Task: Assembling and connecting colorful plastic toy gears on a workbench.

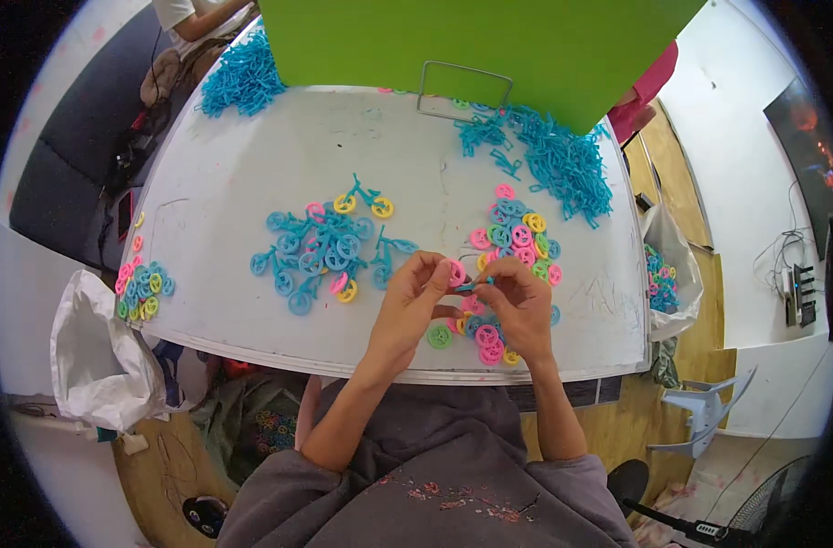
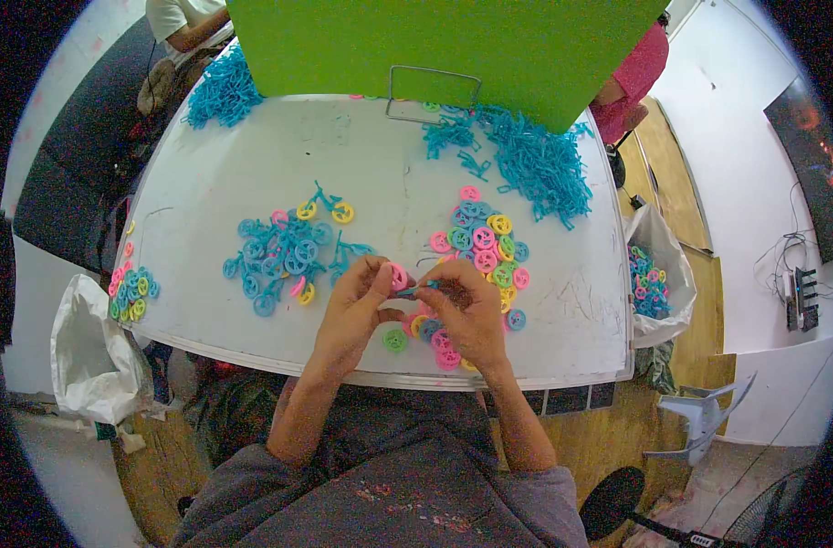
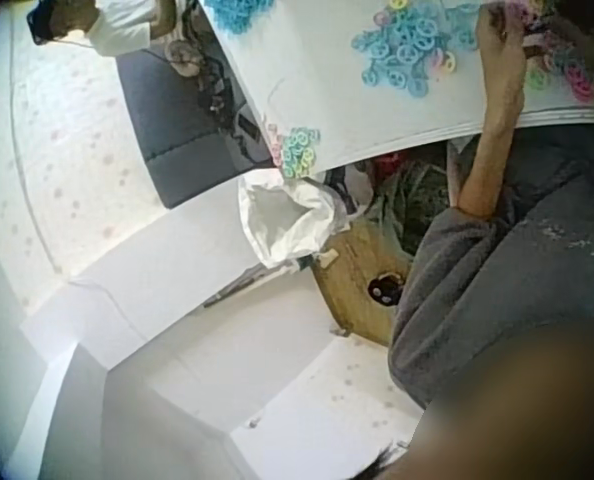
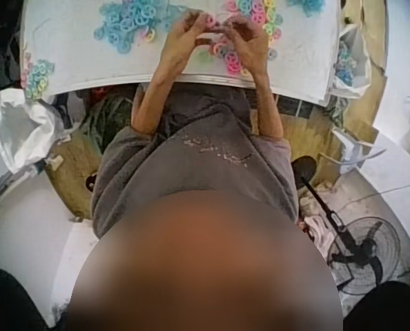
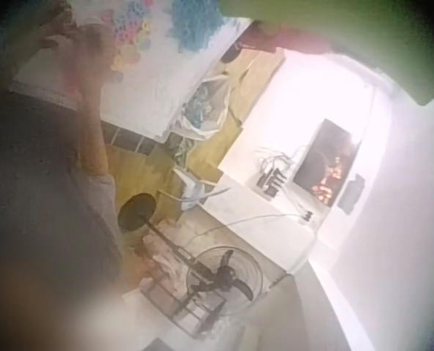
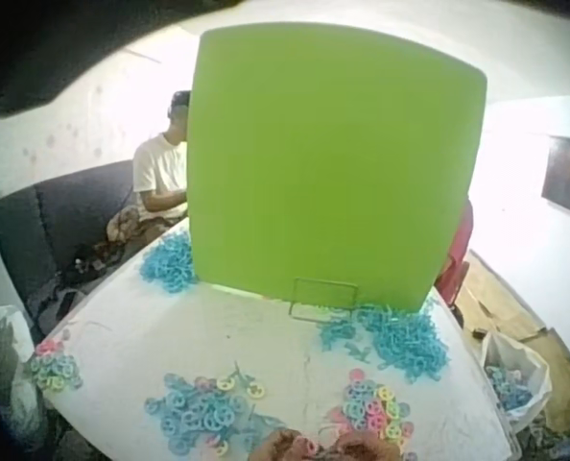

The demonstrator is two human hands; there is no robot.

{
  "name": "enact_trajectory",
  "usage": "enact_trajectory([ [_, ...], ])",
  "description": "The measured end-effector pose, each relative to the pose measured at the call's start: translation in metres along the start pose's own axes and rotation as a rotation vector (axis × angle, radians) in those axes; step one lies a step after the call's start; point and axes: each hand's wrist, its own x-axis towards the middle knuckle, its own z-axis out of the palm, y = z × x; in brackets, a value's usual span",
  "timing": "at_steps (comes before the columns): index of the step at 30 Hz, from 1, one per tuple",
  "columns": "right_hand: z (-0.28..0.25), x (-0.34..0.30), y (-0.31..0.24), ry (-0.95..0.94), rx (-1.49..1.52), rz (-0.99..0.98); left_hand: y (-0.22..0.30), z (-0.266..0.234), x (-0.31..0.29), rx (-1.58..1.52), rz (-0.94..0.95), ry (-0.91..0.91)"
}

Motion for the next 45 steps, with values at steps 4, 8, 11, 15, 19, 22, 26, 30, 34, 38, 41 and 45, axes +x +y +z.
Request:
enact_trajectory([
  [4,-0.004,0.003,0.013,-0.035,-0.278,-0.277,-0.006,-0.005,0.001,-0.051,-0.018,-0.059],
  [8,0.002,0.003,0.005,-0.029,-0.466,-0.423,-0.014,-0.008,0.005,-0.076,0.047,-0.018],
  [11,0.015,-0.001,-0.001,0.188,0.098,0.043,-0.012,-0.004,0.003,0.059,0.128,0.007],
  [15,0.007,0.001,0.004,0.155,0.057,0.110,-0.010,-0.003,0.003,0.029,0.181,0.026],
  [19,0.005,0.000,0.005,0.177,0.013,0.073,-0.009,-0.005,0.005,-0.039,0.127,0.024],
  [22,0.009,0.000,0.000,0.177,-0.135,0.008,-0.008,-0.006,0.007,0.034,0.111,0.033],
  [26,0.012,0.000,0.001,0.157,-0.261,-0.051,-0.014,-0.006,0.010,0.084,0.175,0.059],
  [30,0.011,-0.001,0.001,0.133,-0.250,-0.037,-0.015,-0.002,0.014,0.303,0.313,0.091],
  [34,0.011,0.001,0.001,0.155,-0.013,0.119,-0.022,0.008,0.014,0.490,0.488,0.168],
  [38,0.015,0.001,0.000,0.209,0.002,0.154,-0.026,0.009,0.015,0.448,0.488,0.175],
  [41,0.017,0.002,-0.012,0.241,-0.166,0.097,-0.012,0.008,0.012,0.369,0.422,0.166],
  [45,0.013,0.005,-0.012,0.185,-0.410,-0.108,-0.005,0.008,0.009,0.463,0.432,0.143],
])
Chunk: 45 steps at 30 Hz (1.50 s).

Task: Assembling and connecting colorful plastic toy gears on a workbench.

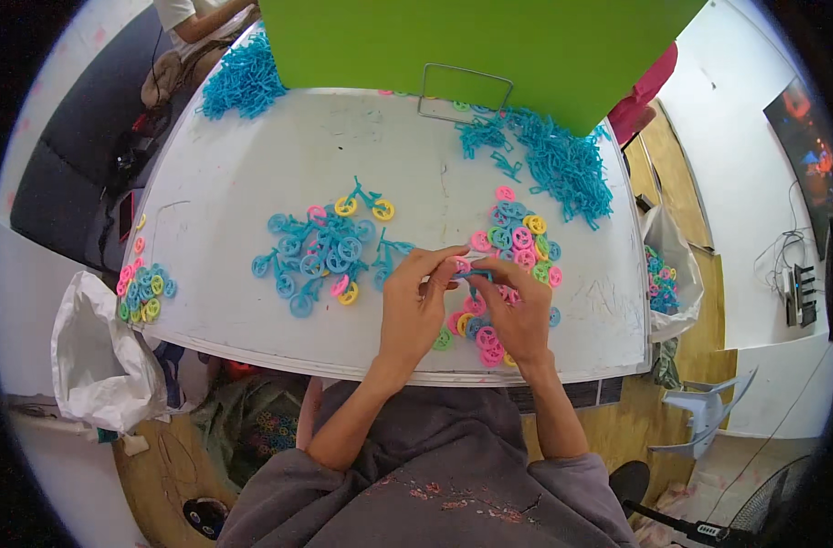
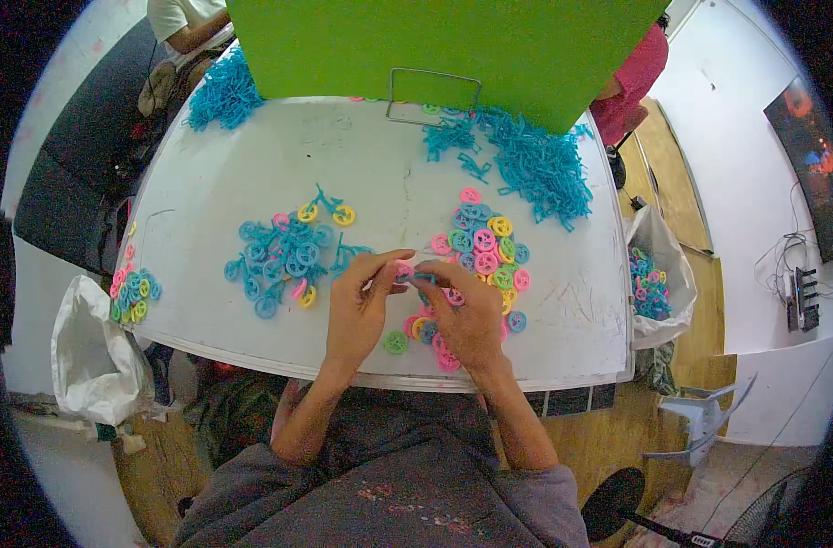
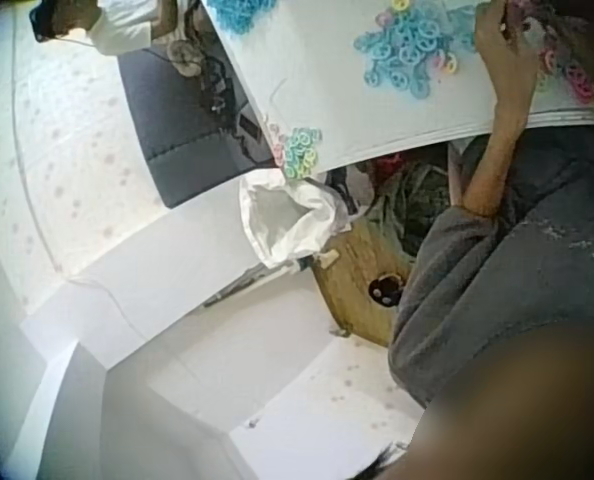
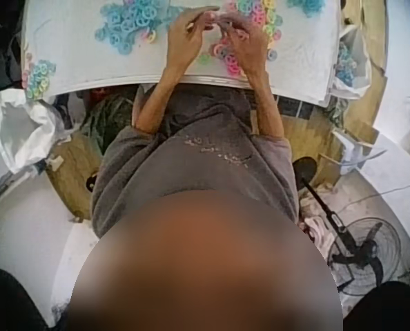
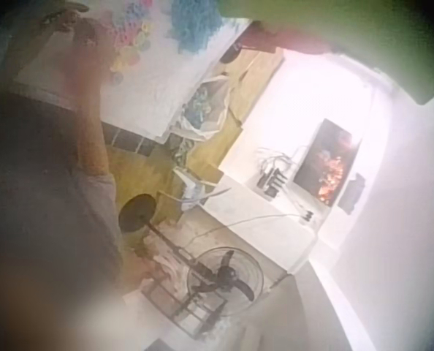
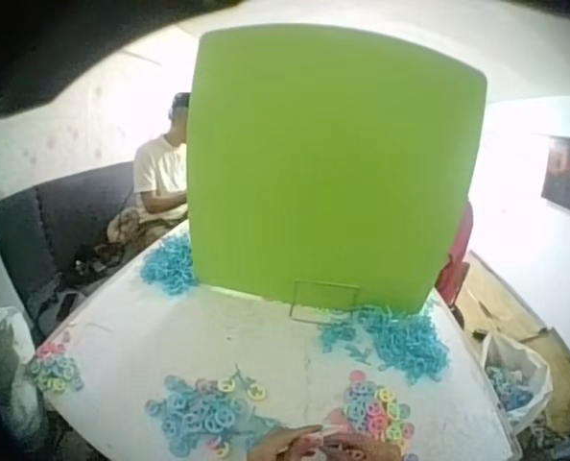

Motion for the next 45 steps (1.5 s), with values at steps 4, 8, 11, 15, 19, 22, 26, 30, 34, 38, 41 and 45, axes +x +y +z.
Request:
enact_trajectory([
  [4,0.001,-0.001,-0.002,0.006,-0.132,-0.015,-0.001,0.001,-0.002,-0.151,-0.066,0.020],
  [8,0.004,-0.004,0.003,0.019,-0.066,0.092,-0.001,0.003,-0.002,-0.153,-0.059,0.024],
  [11,0.007,-0.005,0.003,0.031,0.055,0.124,-0.003,0.004,-0.001,-0.122,-0.008,0.040],
  [15,0.012,-0.006,0.012,0.061,0.022,0.089,-0.009,0.006,0.000,-0.077,-0.006,0.080],
  [19,0.013,-0.008,0.008,0.062,-0.101,0.015,-0.014,0.005,0.002,0.000,-0.003,0.100],
  [22,0.014,-0.009,0.006,0.099,-0.251,-0.140,-0.017,0.007,0.002,0.131,0.024,0.089],
  [26,0.021,-0.011,0.010,0.203,-0.127,-0.097,-0.017,0.014,0.000,0.148,0.049,0.138],
  [30,0.022,-0.010,0.012,0.208,-0.003,0.032,-0.015,0.015,0.000,0.190,0.123,0.152],
  [34,0.019,-0.012,0.013,0.186,-0.109,0.013,-0.018,0.014,-0.002,0.303,0.139,0.154],
  [38,0.018,-0.010,0.016,0.215,-0.244,-0.151,-0.020,0.011,-0.001,0.160,0.065,0.133],
  [41,0.018,-0.011,0.021,0.251,-0.294,-0.222,-0.020,0.010,-0.002,0.167,0.045,0.124],
  [45,0.011,-0.007,0.017,0.130,-0.140,-0.030,-0.020,0.007,-0.001,0.267,0.050,0.085],
])
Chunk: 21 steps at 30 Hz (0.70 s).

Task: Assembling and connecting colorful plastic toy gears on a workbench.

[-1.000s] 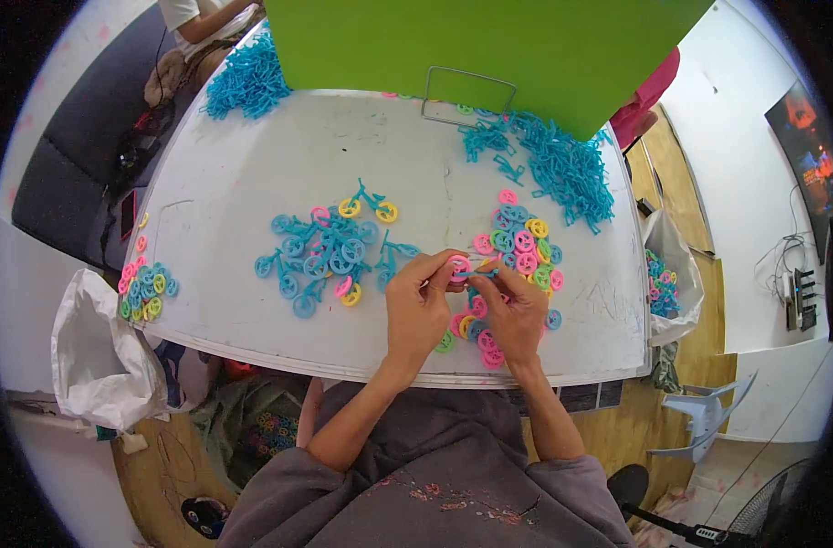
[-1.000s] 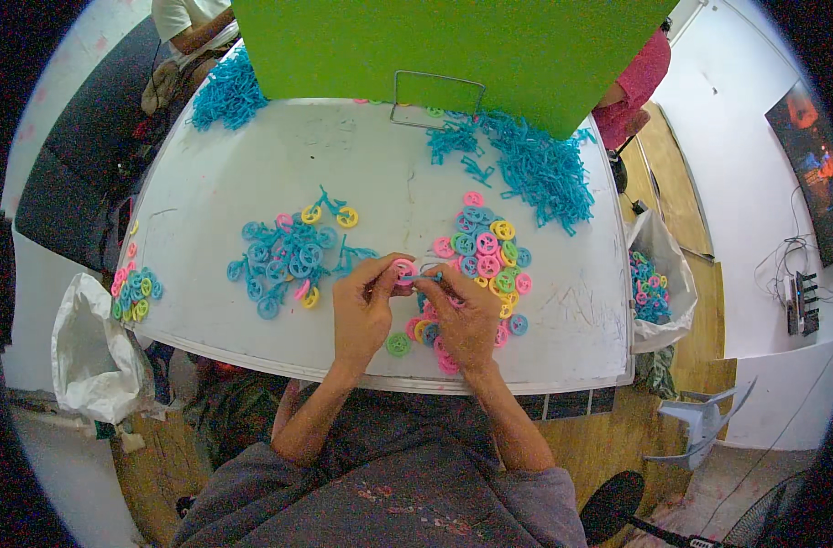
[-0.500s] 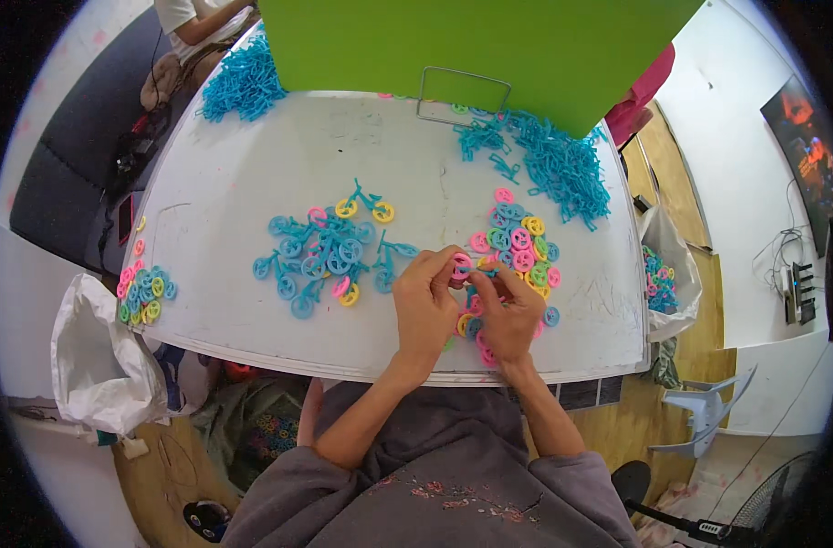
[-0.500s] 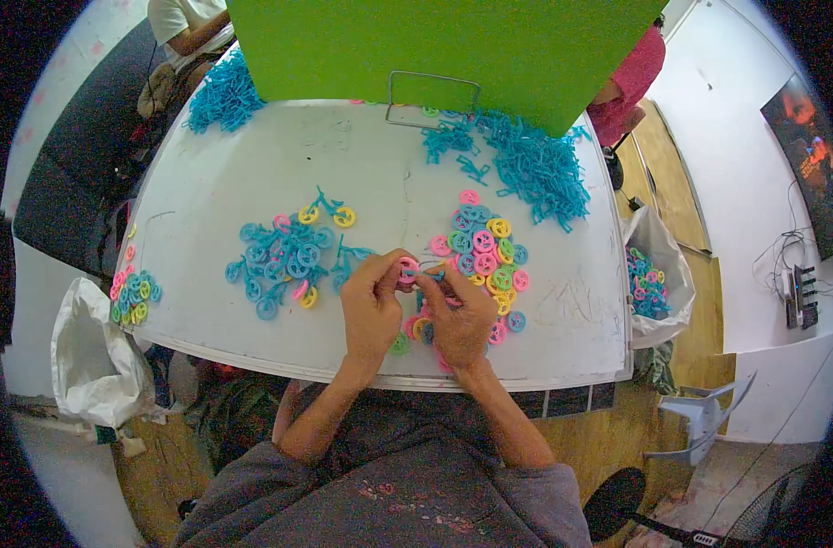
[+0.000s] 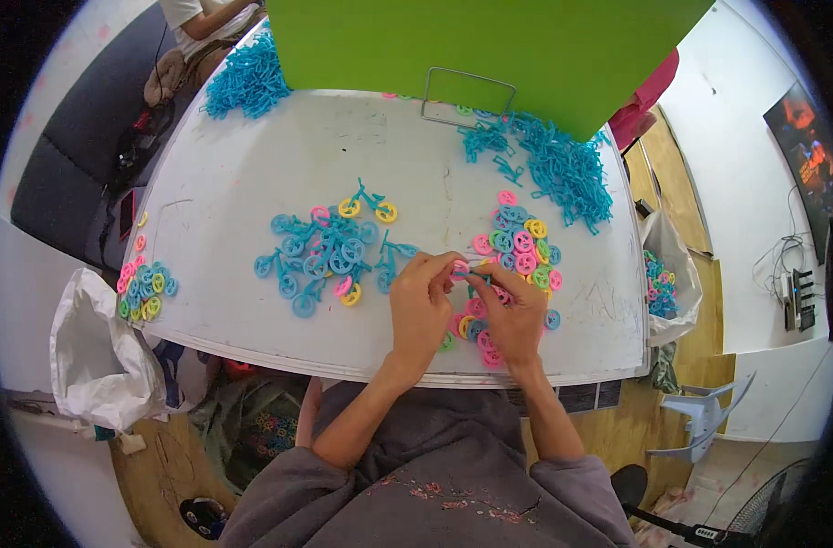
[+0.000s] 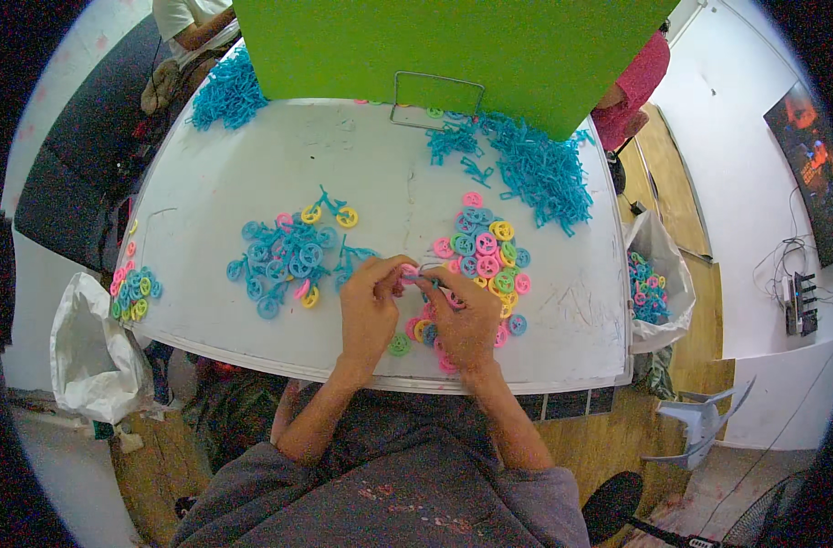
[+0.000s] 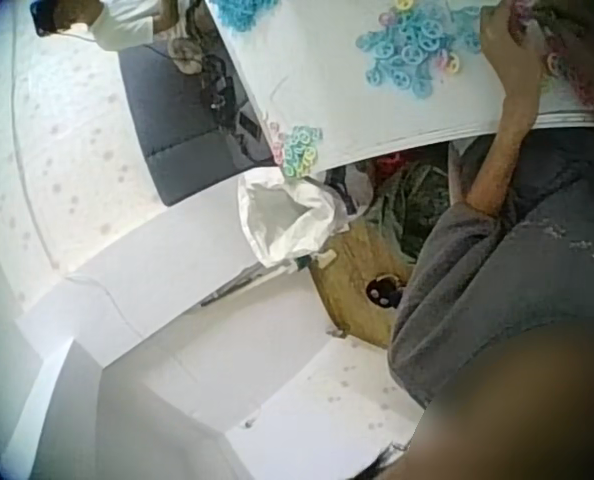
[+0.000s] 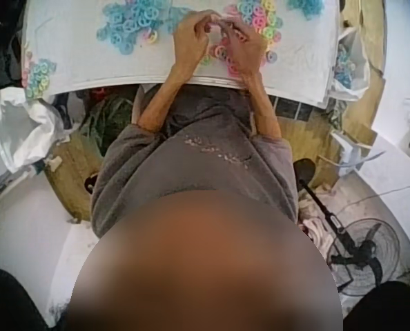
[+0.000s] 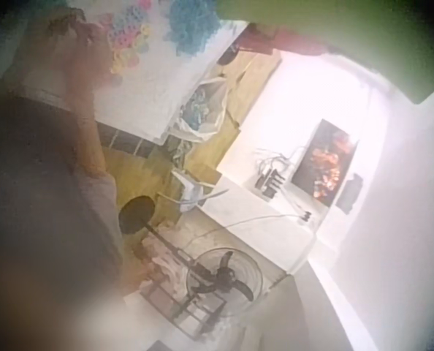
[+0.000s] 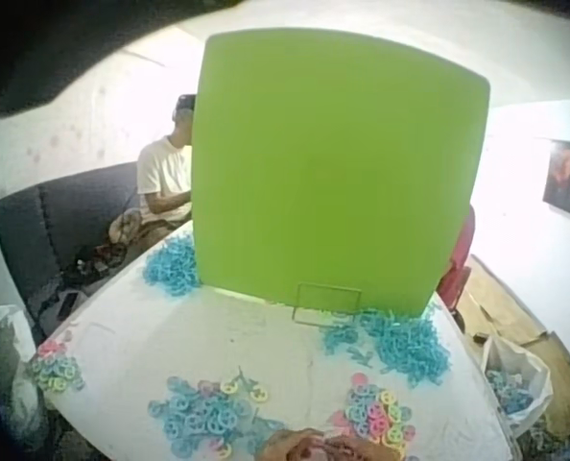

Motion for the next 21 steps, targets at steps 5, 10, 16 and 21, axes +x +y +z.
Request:
enact_trajectory([
  [5,-0.020,0.008,-0.010,-0.206,0.117,0.127,-0.004,-0.003,0.002,-0.159,-0.060,-0.032],
  [10,-0.033,0.013,-0.005,-0.464,0.599,0.277,-0.009,-0.009,0.012,-0.265,-0.180,-0.250],
  [16,-0.046,0.020,0.022,-0.162,0.179,-0.180,-0.004,0.009,-0.003,0.201,0.080,-0.137],
  [21,-0.057,0.018,0.027,-0.063,0.477,0.089,-0.009,0.015,-0.012,0.406,0.223,-0.195],
])
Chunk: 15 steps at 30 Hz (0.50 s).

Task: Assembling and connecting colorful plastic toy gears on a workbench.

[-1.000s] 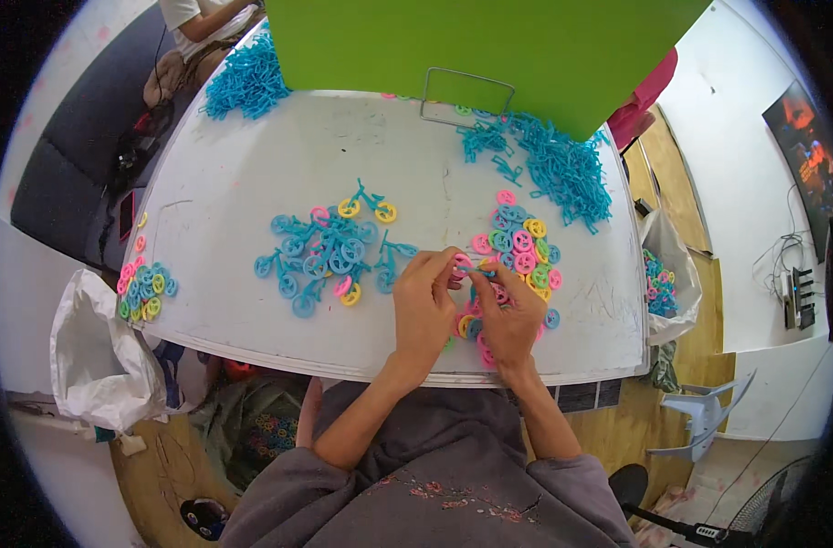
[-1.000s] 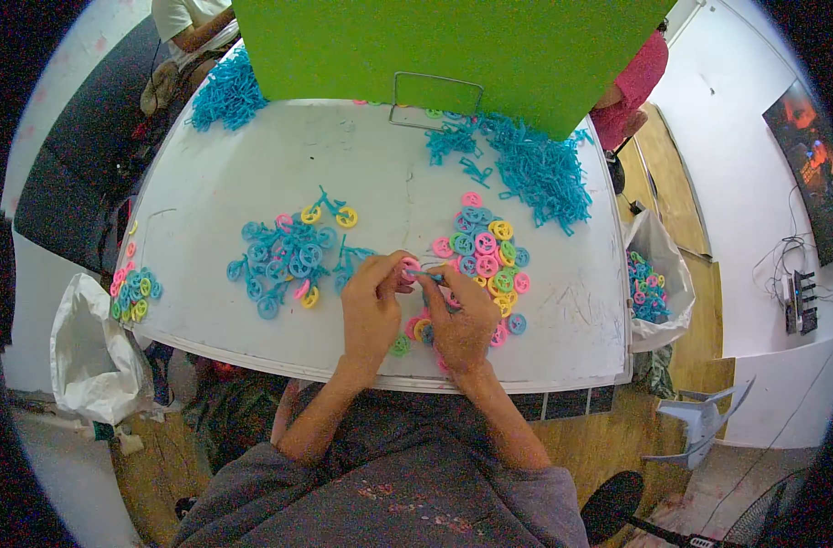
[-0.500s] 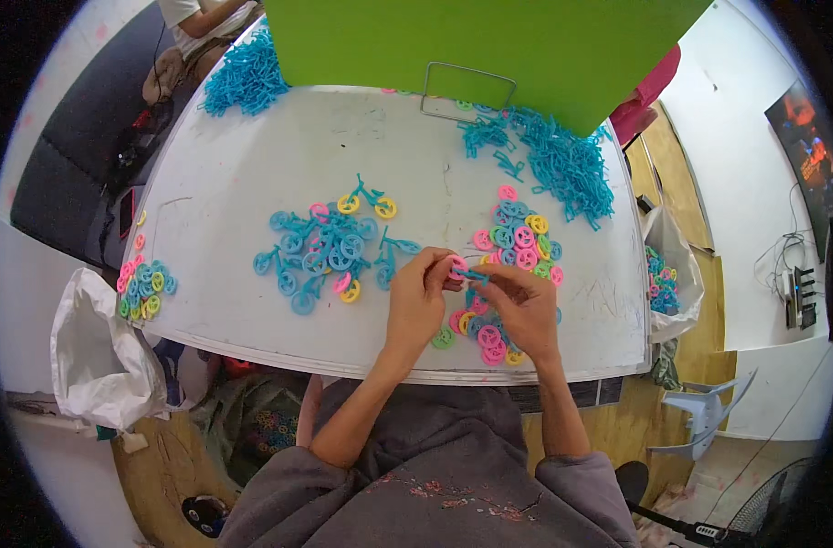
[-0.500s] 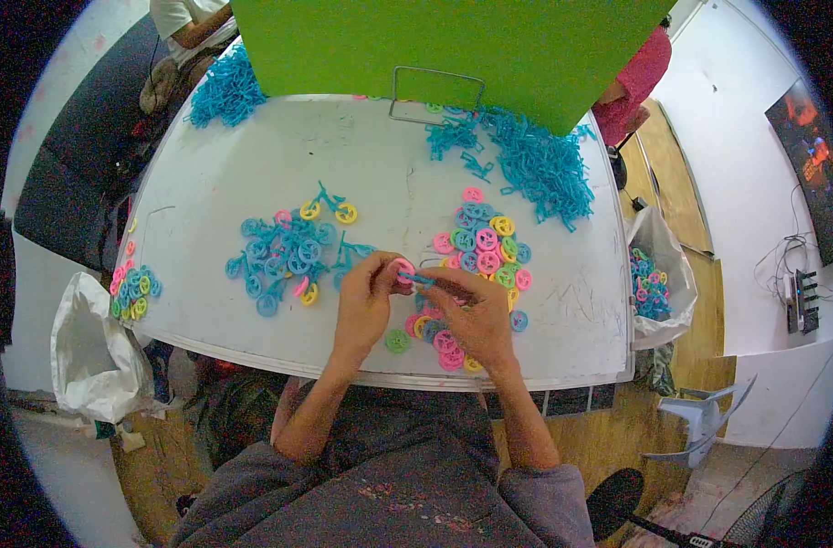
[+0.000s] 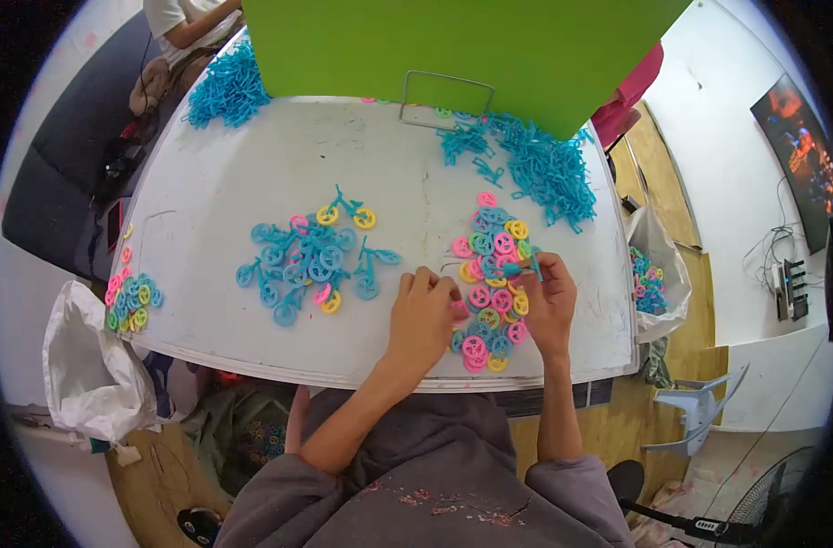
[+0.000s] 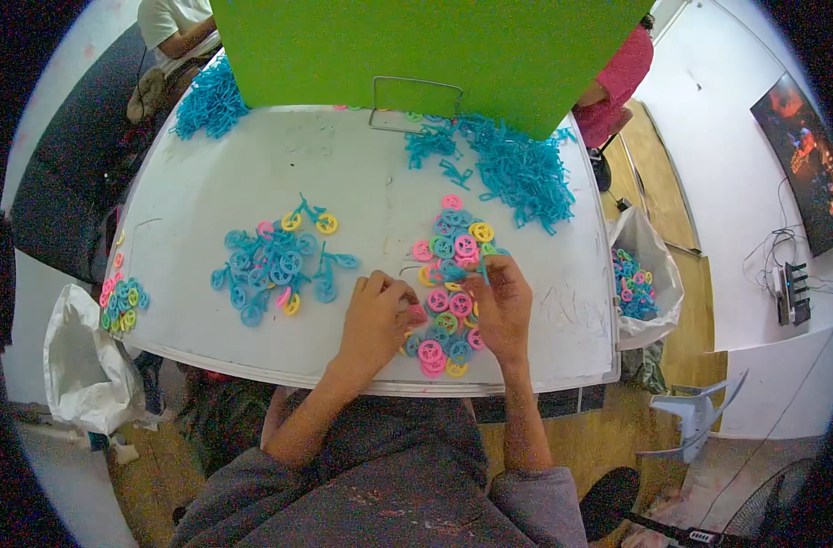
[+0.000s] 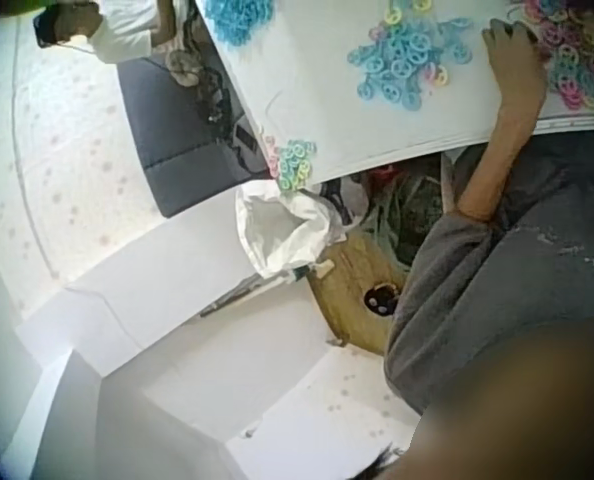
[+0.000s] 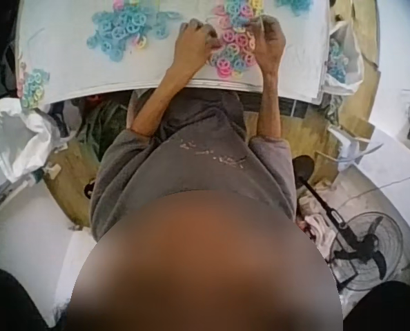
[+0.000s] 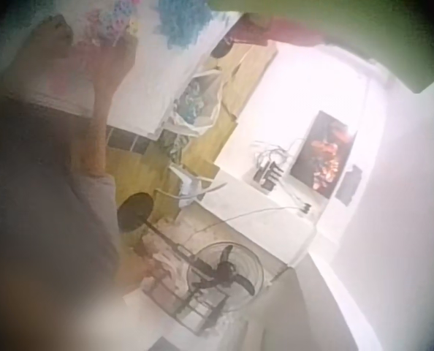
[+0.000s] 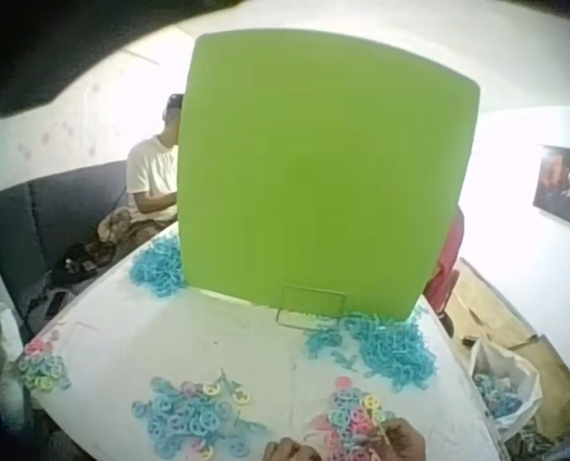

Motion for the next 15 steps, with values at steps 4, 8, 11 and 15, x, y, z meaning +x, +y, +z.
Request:
enact_trajectory([
  [4,0.009,-0.002,-0.009,0.007,-0.042,0.065,0.005,-0.010,0.012,-0.168,-0.205,-0.015],
  [8,0.008,-0.003,-0.002,-0.022,-0.154,0.134,0.015,-0.031,0.018,-0.738,-0.378,0.063],
  [11,0.018,-0.004,-0.003,-0.095,-0.291,-0.032,0.011,-0.032,0.017,-0.781,-0.354,0.006],
  [15,0.028,-0.004,-0.012,-0.140,-0.401,-0.060,0.005,-0.027,0.014,-0.883,-0.370,-0.016],
])
